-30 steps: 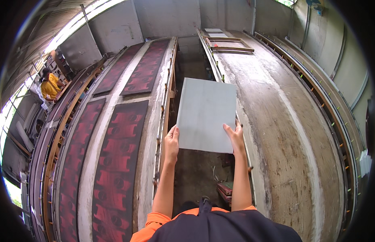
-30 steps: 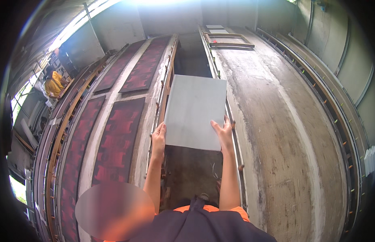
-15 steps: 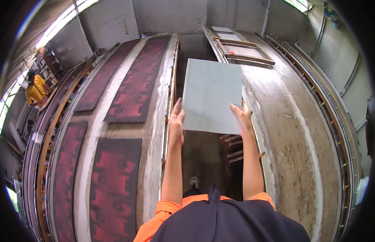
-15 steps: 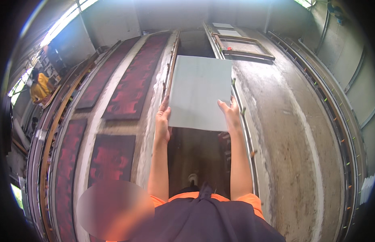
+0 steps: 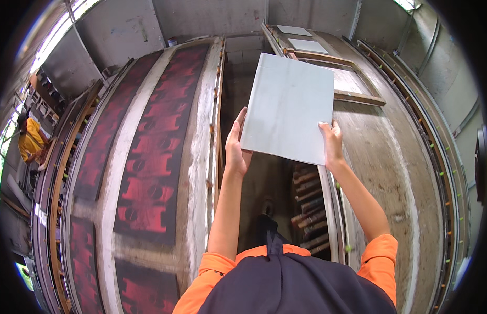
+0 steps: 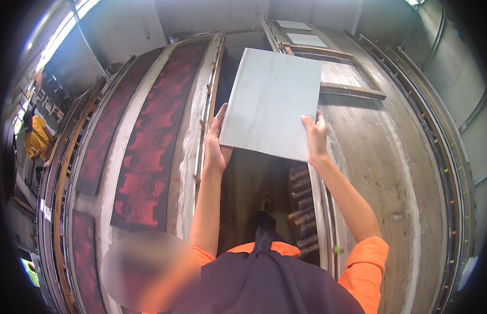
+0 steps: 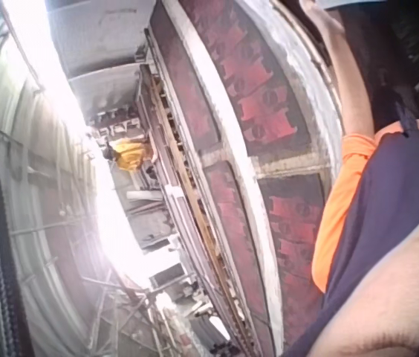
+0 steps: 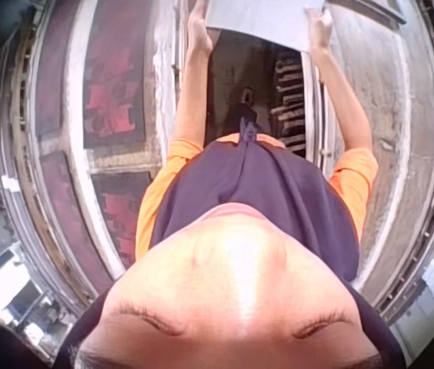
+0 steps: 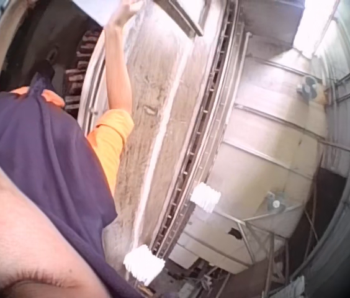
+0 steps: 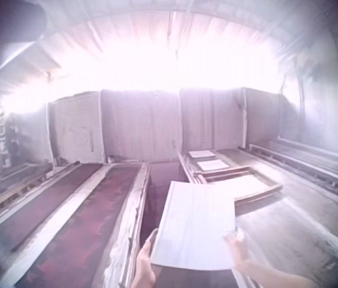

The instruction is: The person places a wooden frame on a conveyor belt and then repeatedly picks up white square tiles from a stack, positioning each tile inside the frame on the belt. The person adjusts the frame and tiles by hand as they move along the line.

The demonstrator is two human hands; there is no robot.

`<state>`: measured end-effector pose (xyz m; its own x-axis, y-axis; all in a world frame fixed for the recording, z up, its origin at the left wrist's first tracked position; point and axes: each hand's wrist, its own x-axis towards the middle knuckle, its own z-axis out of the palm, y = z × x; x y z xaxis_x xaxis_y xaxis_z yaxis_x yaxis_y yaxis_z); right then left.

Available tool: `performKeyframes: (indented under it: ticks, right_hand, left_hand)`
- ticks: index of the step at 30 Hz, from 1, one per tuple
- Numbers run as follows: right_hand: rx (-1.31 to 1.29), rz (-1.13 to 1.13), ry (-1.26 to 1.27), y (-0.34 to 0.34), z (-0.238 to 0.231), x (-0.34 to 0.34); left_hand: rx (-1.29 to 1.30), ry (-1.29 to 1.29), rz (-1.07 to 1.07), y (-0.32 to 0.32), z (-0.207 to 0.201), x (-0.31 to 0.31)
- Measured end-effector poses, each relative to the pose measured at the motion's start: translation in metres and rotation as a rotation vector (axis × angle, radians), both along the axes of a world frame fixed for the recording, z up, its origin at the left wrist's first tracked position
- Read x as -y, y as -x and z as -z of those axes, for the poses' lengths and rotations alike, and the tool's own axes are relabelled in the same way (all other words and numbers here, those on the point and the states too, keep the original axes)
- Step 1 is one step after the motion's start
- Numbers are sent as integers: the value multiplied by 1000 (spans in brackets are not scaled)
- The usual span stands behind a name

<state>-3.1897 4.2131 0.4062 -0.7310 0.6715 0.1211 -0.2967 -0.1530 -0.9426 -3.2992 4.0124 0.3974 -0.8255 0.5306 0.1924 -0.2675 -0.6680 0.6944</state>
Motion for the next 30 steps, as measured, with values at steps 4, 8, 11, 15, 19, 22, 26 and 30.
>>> performKeyframes:
  ticks: [4,8,11,15,19,22,26,30]
  right_hand:
    - [-69,103,-56,64,14,-67]
    - [-96,131,68,119,22,-125]
    - [-106,211,140,149,25,-159]
    - [-101,340,148,179,33,-202]
    - [-34,464,168,199,37,-243]
    - [16,587,92,213,37,-267]
    - [53,725,156,235,47,-286]
    - [66,918,235,266,40,-291]
  left_hand:
    - [-140,109,3,78,-2,-74]
    - [-138,258,24,144,-1,-143]
    - [-197,315,60,190,1,-194]
    - [-273,388,89,238,4,-260]
    - [-358,440,164,279,10,-330]
    - [-338,393,325,309,9,-380]
    - [-586,410,370,356,27,-431]
    - [-684,522,557,394,22,-471]
